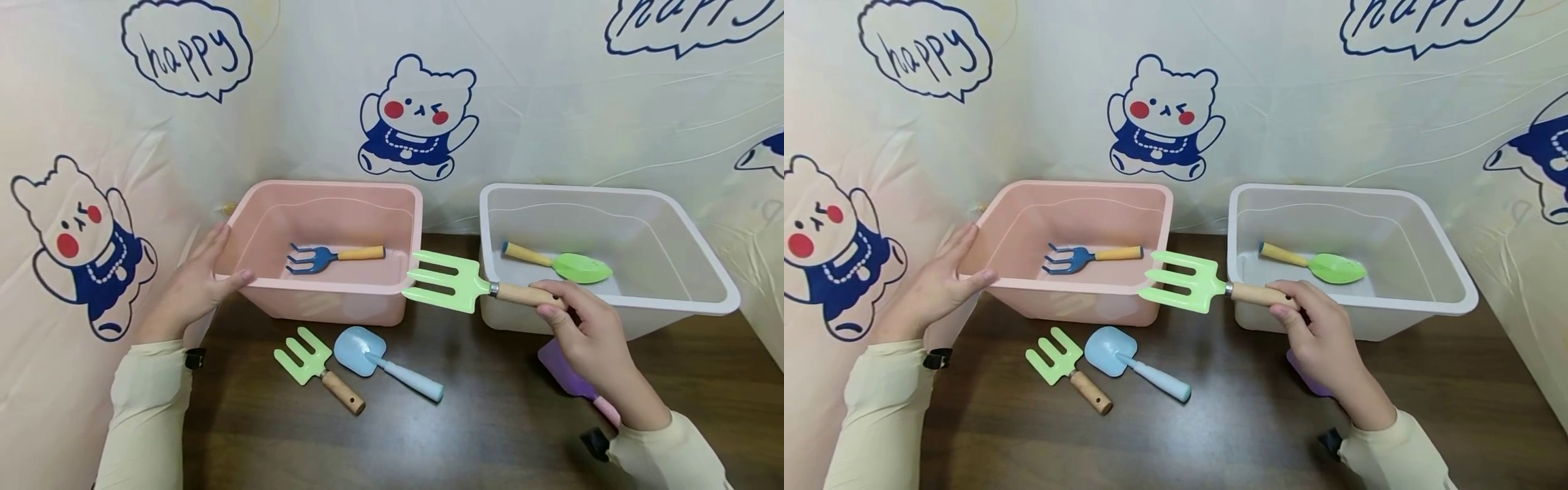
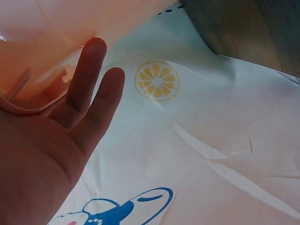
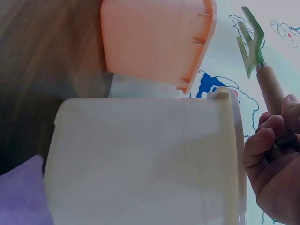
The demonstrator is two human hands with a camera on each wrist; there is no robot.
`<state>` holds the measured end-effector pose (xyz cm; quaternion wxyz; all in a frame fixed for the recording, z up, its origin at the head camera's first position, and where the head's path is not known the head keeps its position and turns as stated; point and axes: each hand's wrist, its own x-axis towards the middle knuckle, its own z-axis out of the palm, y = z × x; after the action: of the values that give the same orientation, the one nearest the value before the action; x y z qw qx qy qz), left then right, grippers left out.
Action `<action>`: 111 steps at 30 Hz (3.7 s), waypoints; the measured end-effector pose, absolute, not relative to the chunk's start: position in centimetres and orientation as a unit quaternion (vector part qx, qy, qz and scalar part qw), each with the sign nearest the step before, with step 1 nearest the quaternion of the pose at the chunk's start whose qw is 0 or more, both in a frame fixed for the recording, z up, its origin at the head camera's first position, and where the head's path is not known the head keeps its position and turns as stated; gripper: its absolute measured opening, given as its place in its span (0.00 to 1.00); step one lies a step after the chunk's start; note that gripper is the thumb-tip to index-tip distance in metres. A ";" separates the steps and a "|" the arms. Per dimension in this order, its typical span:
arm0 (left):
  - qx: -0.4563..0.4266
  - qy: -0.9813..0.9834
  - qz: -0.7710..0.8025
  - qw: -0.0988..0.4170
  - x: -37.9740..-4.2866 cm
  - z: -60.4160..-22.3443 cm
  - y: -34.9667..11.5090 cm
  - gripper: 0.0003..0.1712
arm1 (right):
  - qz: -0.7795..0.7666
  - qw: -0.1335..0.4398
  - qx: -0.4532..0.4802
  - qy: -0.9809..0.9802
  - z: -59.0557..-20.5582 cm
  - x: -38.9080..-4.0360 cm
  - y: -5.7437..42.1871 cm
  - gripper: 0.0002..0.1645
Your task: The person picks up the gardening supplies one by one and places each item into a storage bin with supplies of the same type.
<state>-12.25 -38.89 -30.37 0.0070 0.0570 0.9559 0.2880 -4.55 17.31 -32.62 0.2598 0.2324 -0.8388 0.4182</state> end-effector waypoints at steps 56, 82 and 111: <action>0.042 0.957 0.288 0.013 -12.1 -30.4 -39.0 0.57 | 0.431 0.241 0.249 -0.833 -28.9 -10.5 7.6 0.15; 0.036 0.955 0.293 0.010 -12.0 -30.2 -39.2 0.58 | 0.481 0.087 0.191 -0.851 -26.5 -13.9 2.5 0.14; 0.043 0.956 0.292 -0.002 -12.2 -30.6 -39.2 0.58 | 0.508 0.008 0.175 -0.843 -27.5 -17.1 -2.0 0.14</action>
<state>-12.20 -39.17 -30.64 -0.0016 0.0430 0.9556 0.2915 -17.11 -2.01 -27.53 0.0084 0.1754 -0.8434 0.5078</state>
